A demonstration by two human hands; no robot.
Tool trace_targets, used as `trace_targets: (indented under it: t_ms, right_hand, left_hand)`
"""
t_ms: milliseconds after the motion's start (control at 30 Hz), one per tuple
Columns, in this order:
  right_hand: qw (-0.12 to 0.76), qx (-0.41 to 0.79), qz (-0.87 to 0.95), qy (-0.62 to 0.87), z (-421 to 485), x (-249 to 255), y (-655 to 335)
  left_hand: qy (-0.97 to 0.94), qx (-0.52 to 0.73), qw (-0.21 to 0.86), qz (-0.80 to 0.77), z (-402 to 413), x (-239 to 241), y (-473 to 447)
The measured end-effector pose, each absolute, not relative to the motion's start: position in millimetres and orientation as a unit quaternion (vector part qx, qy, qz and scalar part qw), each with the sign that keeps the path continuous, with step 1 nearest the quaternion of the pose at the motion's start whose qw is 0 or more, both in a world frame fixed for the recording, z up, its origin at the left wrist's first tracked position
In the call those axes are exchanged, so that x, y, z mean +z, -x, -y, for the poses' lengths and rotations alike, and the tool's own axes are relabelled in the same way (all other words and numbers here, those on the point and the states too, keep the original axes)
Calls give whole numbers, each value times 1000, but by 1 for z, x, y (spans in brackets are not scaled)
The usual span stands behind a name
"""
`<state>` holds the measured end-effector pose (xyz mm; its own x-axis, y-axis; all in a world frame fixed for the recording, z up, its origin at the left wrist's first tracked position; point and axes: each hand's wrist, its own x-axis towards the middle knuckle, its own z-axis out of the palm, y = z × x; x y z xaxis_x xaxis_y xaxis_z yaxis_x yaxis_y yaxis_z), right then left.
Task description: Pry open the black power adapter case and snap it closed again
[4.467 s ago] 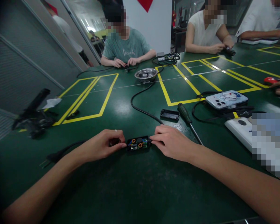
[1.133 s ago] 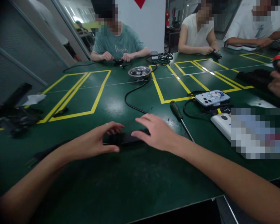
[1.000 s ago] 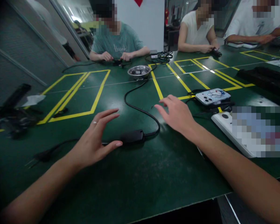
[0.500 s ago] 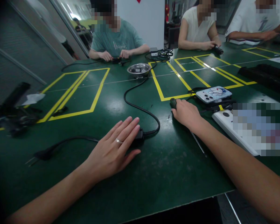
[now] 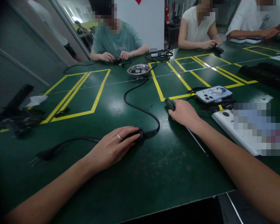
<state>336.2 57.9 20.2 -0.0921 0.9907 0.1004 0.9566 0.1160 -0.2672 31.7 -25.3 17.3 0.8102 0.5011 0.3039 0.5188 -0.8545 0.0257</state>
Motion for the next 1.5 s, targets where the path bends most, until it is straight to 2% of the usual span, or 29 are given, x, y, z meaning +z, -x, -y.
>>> trace_targets:
  t_ms: [167, 267, 367, 467, 567, 733, 933, 1033, 1233, 1400, 1500]
  right_hand:
    - [346, 124, 633, 681, -57, 34, -333]
    - [506, 267, 530, 625, -59, 38, -333]
    - [599, 390, 447, 537, -62, 39, -333]
    - [657, 390, 396, 508, -65, 39, -336]
    - [710, 316, 372, 508, -70, 39, -341]
    - [731, 170, 400, 526, -69, 37, -339]
    - [677, 131, 477, 545, -50, 38, -324]
    - [679, 143, 476, 541, -50, 38, -322]
    - [755, 199, 364, 508, -66, 39, -333]
    - [744, 300, 330, 497, -61, 39, -331]
    - [735, 320, 344, 489, -53, 40, -325]
  left_hand:
    - [953, -150, 31, 261, 23, 18, -29]
    - [953, -145, 29, 264, 23, 17, -29]
    - [953, -143, 25, 268, 23, 17, -30]
    - [952, -147, 25, 265, 24, 18, -31]
    - [953, -150, 25, 261, 24, 19, -31]
    - [952, -151, 23, 264, 24, 19, -30]
    - [953, -142, 21, 266, 24, 19, -30]
    - [954, -141, 21, 265, 25, 19, -30]
    - [955, -145, 26, 259, 25, 19, -29]
    - [953, -146, 23, 263, 24, 19, -30]
    - [953, -146, 24, 264, 24, 20, -30]
